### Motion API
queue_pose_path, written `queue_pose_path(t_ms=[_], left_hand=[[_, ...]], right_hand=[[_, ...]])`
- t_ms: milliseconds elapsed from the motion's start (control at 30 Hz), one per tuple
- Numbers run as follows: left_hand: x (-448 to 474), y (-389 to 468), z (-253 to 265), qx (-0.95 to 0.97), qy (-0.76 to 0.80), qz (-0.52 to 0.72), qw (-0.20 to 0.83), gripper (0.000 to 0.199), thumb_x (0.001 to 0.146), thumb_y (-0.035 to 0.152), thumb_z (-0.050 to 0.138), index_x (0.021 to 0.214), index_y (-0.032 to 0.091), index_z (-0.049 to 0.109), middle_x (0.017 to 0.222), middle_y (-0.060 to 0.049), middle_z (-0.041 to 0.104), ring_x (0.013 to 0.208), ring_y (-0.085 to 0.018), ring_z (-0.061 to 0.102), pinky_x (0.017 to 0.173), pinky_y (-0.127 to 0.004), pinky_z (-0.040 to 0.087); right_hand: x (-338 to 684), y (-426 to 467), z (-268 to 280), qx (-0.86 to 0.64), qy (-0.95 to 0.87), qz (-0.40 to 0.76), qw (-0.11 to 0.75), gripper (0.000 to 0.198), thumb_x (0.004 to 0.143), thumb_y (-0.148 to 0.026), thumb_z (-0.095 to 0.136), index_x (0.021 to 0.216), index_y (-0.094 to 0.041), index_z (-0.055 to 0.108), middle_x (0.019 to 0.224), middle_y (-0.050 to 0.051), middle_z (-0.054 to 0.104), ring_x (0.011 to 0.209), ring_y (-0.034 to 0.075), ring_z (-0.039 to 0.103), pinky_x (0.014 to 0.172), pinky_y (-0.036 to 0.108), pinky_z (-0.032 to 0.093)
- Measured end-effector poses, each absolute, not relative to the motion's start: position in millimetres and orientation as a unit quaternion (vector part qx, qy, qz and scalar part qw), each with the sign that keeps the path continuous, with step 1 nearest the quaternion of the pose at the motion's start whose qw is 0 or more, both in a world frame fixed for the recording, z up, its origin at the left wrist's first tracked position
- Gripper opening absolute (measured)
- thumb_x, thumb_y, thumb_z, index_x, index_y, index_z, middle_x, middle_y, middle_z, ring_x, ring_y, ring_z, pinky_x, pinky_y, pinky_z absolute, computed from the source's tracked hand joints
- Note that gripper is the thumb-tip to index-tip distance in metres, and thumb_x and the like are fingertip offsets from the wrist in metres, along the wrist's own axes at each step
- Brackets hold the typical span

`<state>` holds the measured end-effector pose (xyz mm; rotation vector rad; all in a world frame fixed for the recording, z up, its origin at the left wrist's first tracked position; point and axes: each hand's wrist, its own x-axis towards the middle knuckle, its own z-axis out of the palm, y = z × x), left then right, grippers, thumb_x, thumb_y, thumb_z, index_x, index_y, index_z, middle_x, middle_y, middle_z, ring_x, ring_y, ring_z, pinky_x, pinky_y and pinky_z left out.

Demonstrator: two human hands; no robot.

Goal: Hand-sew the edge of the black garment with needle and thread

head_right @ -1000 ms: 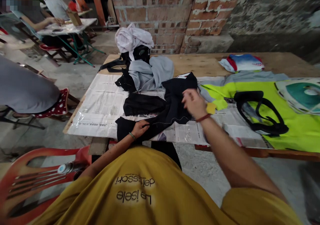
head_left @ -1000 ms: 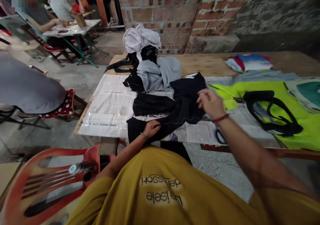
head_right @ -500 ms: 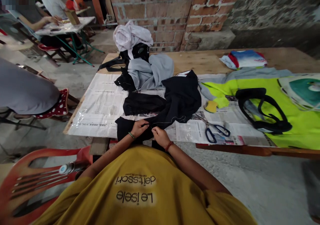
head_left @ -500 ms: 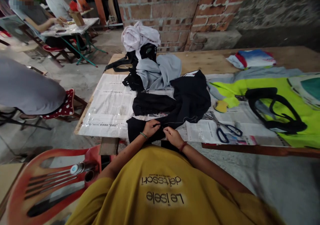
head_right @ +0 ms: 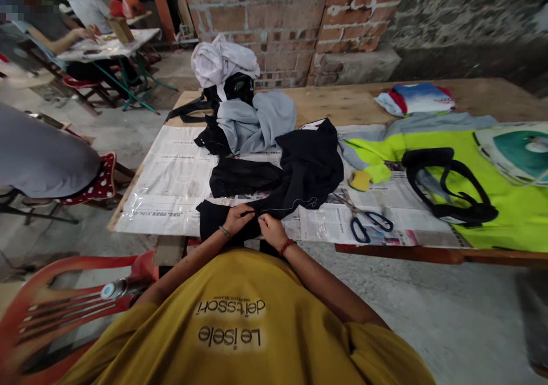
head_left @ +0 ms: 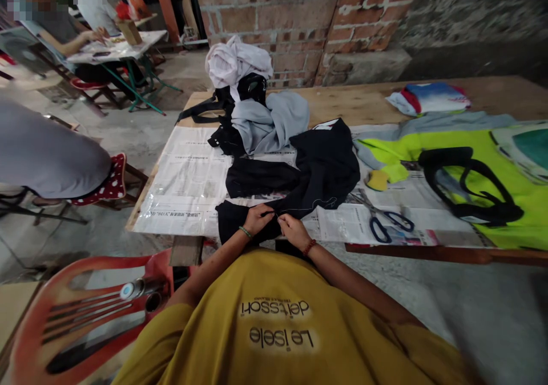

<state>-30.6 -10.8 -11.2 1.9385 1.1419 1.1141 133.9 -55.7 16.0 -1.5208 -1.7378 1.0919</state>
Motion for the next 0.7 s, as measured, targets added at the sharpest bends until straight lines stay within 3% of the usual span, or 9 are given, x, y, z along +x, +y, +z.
queue_pose_path(t_ms=[367,700], left_hand=[[-31.1,-10.6,-11.4,0.730,0.431,0.428,0.315,0.007,0.076,0.020,0.064,0.078,0.017,0.070,0.076,-0.003,0.068,0.073,-0.014,0.061,0.071,-0.027,0.050],[-31.7,-9.7,-15.4,0.721,0.432,0.434,0.323,0.009,0.077,0.023,0.064,0.079,0.017,0.070,0.075,-0.004,0.067,0.072,-0.014,0.061,0.070,-0.027,0.049]], right_hand=[[129.9,-51.3,20.5,-0.588,-0.644,0.411,0.268,0.022,0.086,-0.028,0.039,0.075,-0.018,0.055,0.052,-0.003,0.056,0.051,0.010,0.051,0.054,0.020,0.037],[130.8,-50.2,18.1,-0.588,-0.689,0.338,0.254,0.021,0.086,-0.026,0.038,0.076,-0.019,0.056,0.058,0.000,0.057,0.058,0.013,0.051,0.058,0.022,0.035]])
